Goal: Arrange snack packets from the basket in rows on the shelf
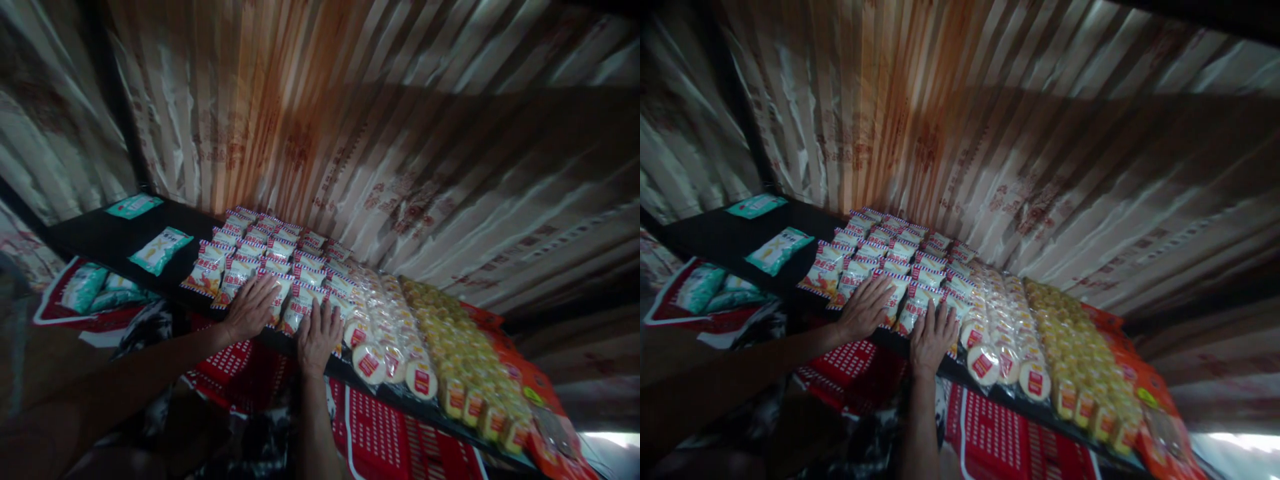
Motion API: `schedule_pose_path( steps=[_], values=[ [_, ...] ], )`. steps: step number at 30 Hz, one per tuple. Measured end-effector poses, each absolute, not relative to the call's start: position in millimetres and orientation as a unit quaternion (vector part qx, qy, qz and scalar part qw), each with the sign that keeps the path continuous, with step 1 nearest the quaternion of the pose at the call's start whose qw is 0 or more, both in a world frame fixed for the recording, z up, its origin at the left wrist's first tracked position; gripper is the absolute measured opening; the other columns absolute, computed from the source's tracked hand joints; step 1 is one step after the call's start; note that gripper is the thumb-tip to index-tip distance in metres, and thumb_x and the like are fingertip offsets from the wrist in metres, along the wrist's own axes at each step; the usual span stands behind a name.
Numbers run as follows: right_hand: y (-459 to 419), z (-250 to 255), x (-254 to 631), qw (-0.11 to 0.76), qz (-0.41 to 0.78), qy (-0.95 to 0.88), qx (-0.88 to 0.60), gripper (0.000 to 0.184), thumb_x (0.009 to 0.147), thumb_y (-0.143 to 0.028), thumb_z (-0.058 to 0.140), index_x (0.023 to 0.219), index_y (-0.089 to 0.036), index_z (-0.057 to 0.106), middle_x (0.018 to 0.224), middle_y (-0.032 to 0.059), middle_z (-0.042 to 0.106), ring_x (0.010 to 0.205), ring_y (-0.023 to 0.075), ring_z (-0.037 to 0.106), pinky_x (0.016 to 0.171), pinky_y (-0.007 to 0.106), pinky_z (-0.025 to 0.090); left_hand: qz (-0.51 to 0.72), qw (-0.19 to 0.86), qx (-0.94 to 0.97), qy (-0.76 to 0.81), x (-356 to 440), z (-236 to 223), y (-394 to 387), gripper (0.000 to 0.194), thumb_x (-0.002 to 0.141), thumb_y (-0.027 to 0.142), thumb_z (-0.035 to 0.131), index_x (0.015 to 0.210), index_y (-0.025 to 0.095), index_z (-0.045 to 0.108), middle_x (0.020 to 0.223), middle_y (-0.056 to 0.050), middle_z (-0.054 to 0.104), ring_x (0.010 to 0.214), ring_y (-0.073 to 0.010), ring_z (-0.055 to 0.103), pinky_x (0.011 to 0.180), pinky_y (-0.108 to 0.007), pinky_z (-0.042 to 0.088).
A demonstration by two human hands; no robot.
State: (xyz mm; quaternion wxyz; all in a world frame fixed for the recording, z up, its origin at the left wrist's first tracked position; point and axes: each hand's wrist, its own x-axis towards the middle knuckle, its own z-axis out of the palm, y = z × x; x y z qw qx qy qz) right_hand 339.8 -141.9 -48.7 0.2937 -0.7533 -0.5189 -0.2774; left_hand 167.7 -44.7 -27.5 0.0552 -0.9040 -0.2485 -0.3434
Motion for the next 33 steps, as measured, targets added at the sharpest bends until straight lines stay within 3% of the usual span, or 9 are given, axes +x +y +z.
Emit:
schedule_pose_path(
  steps=[17,33],
  values=[
    [-140,-51,341,0.288,-0.290,-0.527,-0.745,0.042,0.093,-0.032,0.037,0.132,-0.019,0.046,0.138,0.0122,0.044,0.135,0.0302,0.024,0.102,0.058,0.027,-0.318,0.017,-0.916,-0.244,168,-34,-34,0.052,0.088,0.023,0.039,0.139,0.012,0.032,0.147,-0.013,0.033,0.139,-0.0271,0.016,0.112,-0.050,0.020],
    [-143,-49,334,0.280,-0.310,-0.495,-0.762,0.060,0.089,-0.048,0.041,0.141,-0.018,0.032,0.148,0.0181,0.021,0.135,0.0400,0.016,0.097,0.065,0.027,-0.336,-0.012,-0.913,-0.232,165,-40,-35,0.054,0.090,0.027,0.038,0.141,0.013,0.028,0.150,-0.012,0.026,0.140,-0.0267,0.013,0.112,-0.051,0.018]
  ],
)
